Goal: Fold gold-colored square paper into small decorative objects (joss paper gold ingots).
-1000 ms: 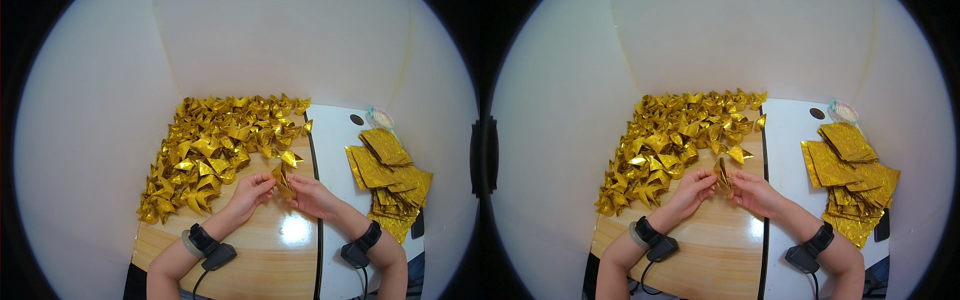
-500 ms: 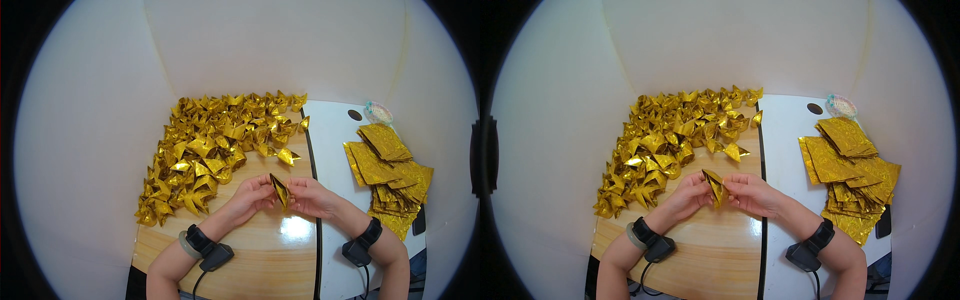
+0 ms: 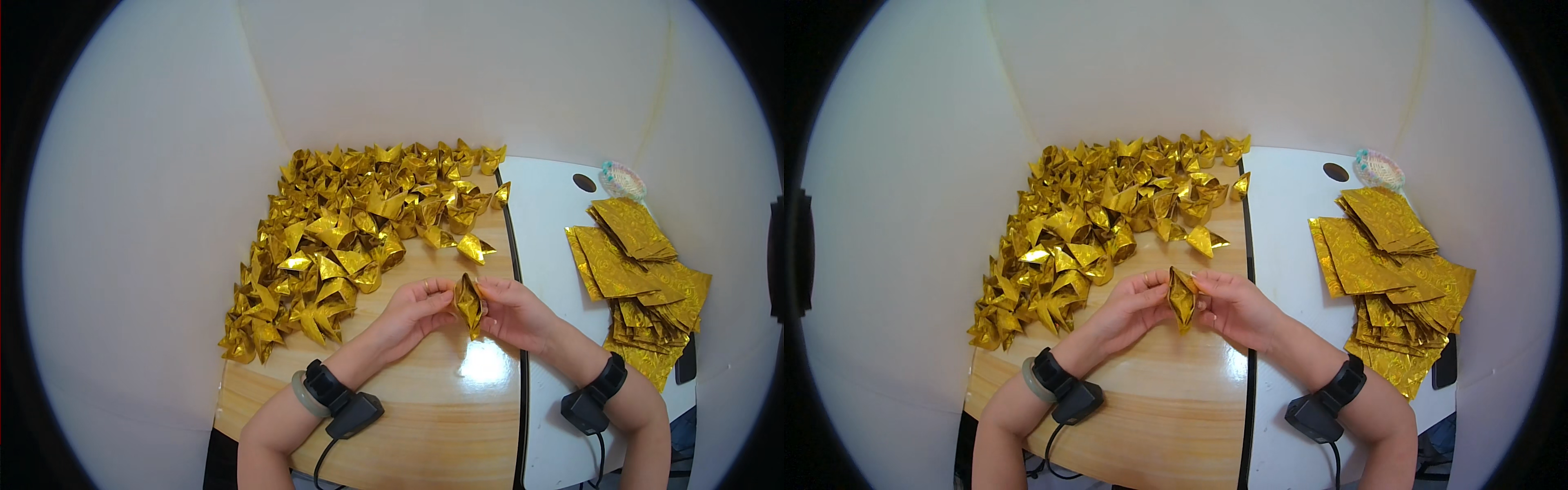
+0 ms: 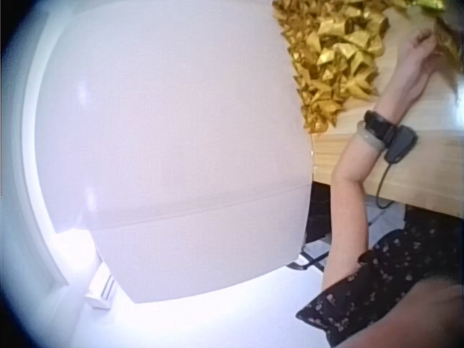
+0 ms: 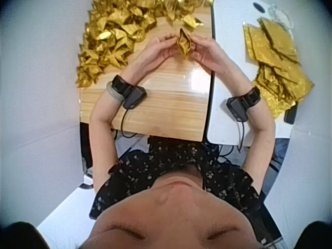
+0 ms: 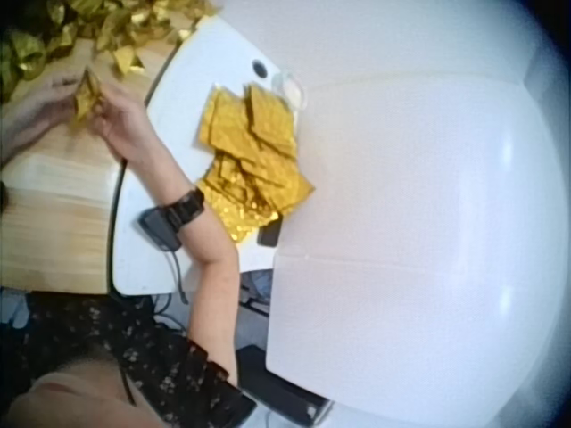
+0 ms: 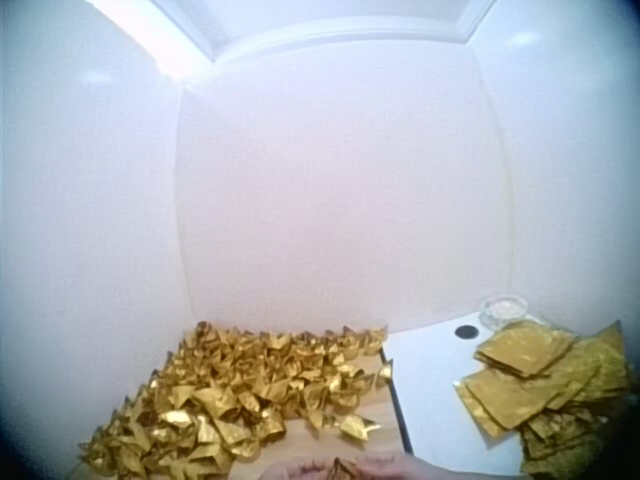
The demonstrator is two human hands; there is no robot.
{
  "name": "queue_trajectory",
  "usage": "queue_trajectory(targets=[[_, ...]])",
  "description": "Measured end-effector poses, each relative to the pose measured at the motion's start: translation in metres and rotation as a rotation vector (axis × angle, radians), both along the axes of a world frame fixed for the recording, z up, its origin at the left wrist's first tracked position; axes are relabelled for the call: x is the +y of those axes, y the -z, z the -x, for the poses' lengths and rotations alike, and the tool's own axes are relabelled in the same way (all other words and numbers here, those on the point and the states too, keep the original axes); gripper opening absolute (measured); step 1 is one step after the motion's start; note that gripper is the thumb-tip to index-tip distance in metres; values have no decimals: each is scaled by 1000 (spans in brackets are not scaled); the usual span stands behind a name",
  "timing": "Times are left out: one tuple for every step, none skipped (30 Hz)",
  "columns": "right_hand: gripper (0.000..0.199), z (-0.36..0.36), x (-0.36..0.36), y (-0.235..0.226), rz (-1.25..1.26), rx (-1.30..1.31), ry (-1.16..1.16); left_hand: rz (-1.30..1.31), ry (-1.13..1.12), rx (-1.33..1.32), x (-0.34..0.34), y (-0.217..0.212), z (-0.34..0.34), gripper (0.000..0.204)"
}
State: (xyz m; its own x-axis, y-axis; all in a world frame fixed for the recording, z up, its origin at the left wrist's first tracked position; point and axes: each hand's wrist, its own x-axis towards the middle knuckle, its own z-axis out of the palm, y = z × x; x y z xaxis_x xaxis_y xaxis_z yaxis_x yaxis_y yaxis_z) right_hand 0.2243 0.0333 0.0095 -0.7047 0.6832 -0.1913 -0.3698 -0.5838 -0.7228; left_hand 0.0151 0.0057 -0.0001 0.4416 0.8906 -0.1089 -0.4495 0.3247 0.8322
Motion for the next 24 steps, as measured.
queue_trajectory(targets=[[20,0,0,0,6,36,18,1,-1,-1,0,0,0,29],[20,0,0,-1,7,35,17,-3,3,-25,-1,0,0,29],[20,-1,0,-2,30,97,-45,-8,8,-49,-1,0,-1,29],[19,-2,0,-3,53,160,-107,-9,6,-50,-1,0,-1,29],[19,-3,0,-5,52,159,-109,-18,27,-48,0,1,-1,29],[19,-4,-1,-6,87,155,-114,-24,49,-45,0,2,0,29],[19,-4,-1,-6,122,151,-119,-23,49,-45,-1,2,0,29],[19,-4,-1,-6,123,151,-119,-11,50,-51,-1,1,0,29],[20,-4,-1,-4,108,147,-104,1,54,-57,-1,1,0,29],[21,-4,-2,-4,92,144,-89,2,55,-58,1,2,1,29],[21,-2,-4,-8,93,142,-87,13,81,-72,3,2,2,29],[20,3,-6,-15,96,31,0,24,102,-84,3,3,4,29],[20,6,-8,-19,98,-80,87,25,99,-83,3,3,4,29],[20,5,-5,-15,98,-79,84,31,94,-100,2,3,4,28],[20,1,0,-7,99,-19,55,35,95,-119,1,3,3,27],[19,-2,3,-2,100,41,25,34,96,-119,1,3,3,27],[19,-3,4,0,99,41,26,31,71,-127,2,3,3,26],[19,-4,5,2,110,51,34,31,45,-135,2,3,2,26],[19,-4,5,4,122,61,41,31,46,-135,2,1,2,26],[19,-4,6,6,122,61,42,22,-11,-117,0,-3,0,26],[19,-4,6,7,130,106,41,13,-69,-98,-2,-8,-1,27],[19,-4,6,8,139,151,40,12,-69,-98,-4,-11,-4,27],[19,-3,4,8,138,151,40,-53,-135,6,-7,-12,-9,30],[19,0,1,6,147,162,27,-118,-205,112,-8,-13,-13,33]])
